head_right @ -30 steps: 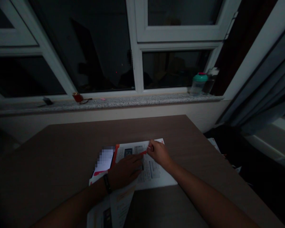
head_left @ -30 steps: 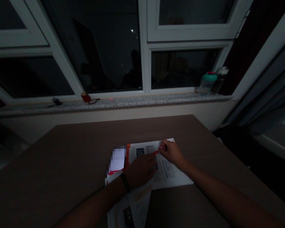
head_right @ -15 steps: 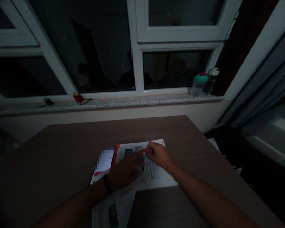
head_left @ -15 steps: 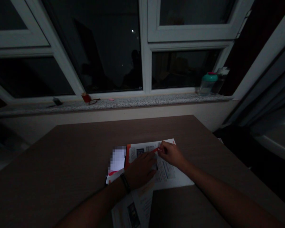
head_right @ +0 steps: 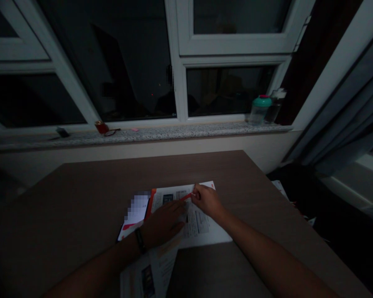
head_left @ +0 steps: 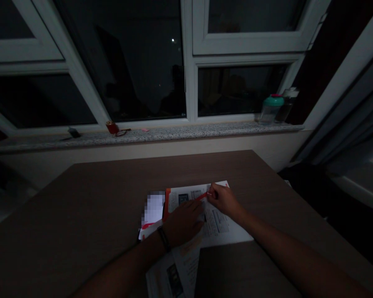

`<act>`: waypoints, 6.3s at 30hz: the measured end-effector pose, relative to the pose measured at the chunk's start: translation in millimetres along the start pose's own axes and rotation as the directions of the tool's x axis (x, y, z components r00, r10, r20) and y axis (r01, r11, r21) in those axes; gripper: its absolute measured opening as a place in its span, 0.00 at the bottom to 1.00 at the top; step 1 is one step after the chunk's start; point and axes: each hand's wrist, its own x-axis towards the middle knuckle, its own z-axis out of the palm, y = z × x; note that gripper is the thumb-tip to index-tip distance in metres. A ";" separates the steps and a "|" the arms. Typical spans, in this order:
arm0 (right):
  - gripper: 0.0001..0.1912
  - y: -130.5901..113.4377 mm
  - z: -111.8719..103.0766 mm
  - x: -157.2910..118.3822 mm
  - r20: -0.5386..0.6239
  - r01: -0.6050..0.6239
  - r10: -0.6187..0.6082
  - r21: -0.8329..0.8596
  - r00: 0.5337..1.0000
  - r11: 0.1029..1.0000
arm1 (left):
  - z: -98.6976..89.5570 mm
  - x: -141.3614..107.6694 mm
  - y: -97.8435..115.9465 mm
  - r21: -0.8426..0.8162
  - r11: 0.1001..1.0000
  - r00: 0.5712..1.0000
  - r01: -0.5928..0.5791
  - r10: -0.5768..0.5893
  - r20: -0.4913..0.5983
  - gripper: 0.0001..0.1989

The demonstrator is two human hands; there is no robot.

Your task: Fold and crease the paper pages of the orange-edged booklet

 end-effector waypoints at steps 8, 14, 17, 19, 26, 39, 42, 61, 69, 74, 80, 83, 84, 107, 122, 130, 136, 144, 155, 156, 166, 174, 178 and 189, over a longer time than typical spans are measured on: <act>0.06 1.2 2.0 -1.5 0.098 0.025 -0.035 0.095 0.995 0.995 | 0.8 -0.2 0.6 0.001 1.000 1.000 -0.005 0.005 -0.002 0.18; 0.07 -5.6 -1.0 -4.9 0.211 0.102 -0.131 0.142 0.969 0.985 | 2.1 -0.3 -0.5 -0.020 1.000 1.000 -0.004 0.004 -0.002 0.22; 0.06 -6.6 -1.2 -3.1 0.175 0.067 -0.080 0.075 0.981 0.995 | 1.4 0.1 0.0 -0.020 1.000 1.000 -0.006 0.006 0.001 0.22; 0.06 -6.0 -0.9 -1.2 0.104 0.012 -0.014 0.016 0.994 1.000 | 0.4 0.2 0.5 -0.012 1.000 1.000 -0.009 0.009 0.003 0.21; 0.05 -1.8 -0.8 0.8 -0.019 -0.028 0.029 0.018 0.999 0.999 | -5.1 1.2 3.5 -0.003 1.000 1.000 0.006 -0.006 0.027 0.15; 0.06 -0.2 3.4 -2.7 0.098 0.037 -0.048 0.109 0.994 0.993 | 2.2 -0.5 -2.7 0.014 1.000 1.000 0.000 -0.001 0.026 0.24; 0.06 -4.4 1.4 -3.8 0.160 0.076 -0.097 0.129 0.982 0.989 | 2.2 0.0 -2.4 0.018 1.000 0.999 0.011 -0.011 0.033 0.26; 0.07 -6.7 -2.5 -5.5 0.166 0.253 -0.273 0.132 0.948 0.958 | 1.9 -0.3 -0.9 -0.023 1.000 1.000 0.018 -0.018 0.021 0.26; 0.07 -3.4 0.3 -1.5 0.024 0.140 -0.140 0.020 0.990 0.990 | 4.5 -0.5 -2.9 -0.026 0.999 1.000 0.024 -0.024 0.016 0.27; 0.08 2.7 4.7 0.7 -0.024 0.055 -0.055 0.001 0.998 0.998 | 4.6 -0.7 -3.4 -0.019 1.000 1.000 0.024 -0.024 0.016 0.25; 0.08 -5.1 1.1 -3.6 0.147 0.089 -0.103 0.102 0.984 0.991 | 3.3 0.1 -1.5 -0.023 0.999 1.000 0.023 -0.023 0.012 0.26; 0.08 -10.0 -1.9 -4.7 0.208 0.116 -0.144 0.138 0.967 0.984 | 2.3 -0.1 -1.1 -0.034 0.999 1.000 0.022 -0.022 0.002 0.26; 0.08 -10.4 -2.1 -4.6 0.203 0.115 -0.139 0.128 0.969 0.985 | 2.1 -0.2 -1.2 -0.033 0.999 1.000 0.020 -0.019 0.001 0.26; 0.07 -5.2 -1.4 -2.1 0.049 0.043 -0.043 0.002 0.998 0.999 | 3.4 -1.1 -6.1 0.006 0.999 0.999 0.038 -0.038 0.000 0.30; 0.09 -6.3 -1.7 -5.0 0.147 0.099 -0.113 0.104 0.983 0.990 | 3.1 -0.6 -4.3 0.090 0.992 0.996 0.092 -0.091 -0.018 0.26; 0.08 -1.6 0.6 -1.2 0.055 -0.003 0.000 0.053 0.998 0.999 | 1.8 -0.1 -6.5 0.097 0.993 0.998 0.069 -0.068 -0.010 0.25; 0.08 -9.8 -0.8 -4.7 0.206 0.038 -0.065 0.131 0.976 0.991 | 3.5 -0.1 -6.4 0.102 0.992 0.997 0.080 -0.080 0.000 0.25; 0.07 -5.1 0.7 -2.7 0.034 -0.059 0.058 0.030 0.998 0.998 | 7.2 -2.1 -13.8 0.070 0.996 0.998 0.057 -0.057 0.003 0.28; 0.09 -4.9 2.1 -4.9 0.179 0.032 -0.065 0.181 0.982 0.983 | 8.3 -2.5 -14.1 0.061 0.997 0.999 0.048 -0.047 -0.011 0.27; 0.09 -5.3 2.3 -5.3 0.197 0.039 -0.076 0.185 0.977 0.982 | 8.7 -2.7 -14.5 0.056 0.997 0.999 0.047 -0.046 -0.014 0.27; 0.08 2.9 6.3 -1.6 0.046 -0.047 0.041 0.143 0.998 0.989 | 6.6 -1.9 -13.6 0.057 0.997 0.998 0.055 -0.057 0.024 0.27; 0.08 -4.4 0.2 -5.0 0.235 0.039 -0.104 0.263 0.966 0.964 | 4.5 -2.9 -12.2 0.053 0.998 0.998 0.046 -0.049 0.046 0.28; 0.07 -4.7 -1.1 -4.6 0.174 0.025 -0.068 0.239 0.982 0.971 | 6.5 -4.0 -14.1 0.074 0.996 0.999 0.045 -0.047 0.027 0.29; 0.08 0.2 5.3 -2.6 0.109 0.008 -0.032 0.215 0.993 0.977 | 0.6 1.2 -7.9 0.102 0.992 0.997 0.074 -0.074 -0.002 0.23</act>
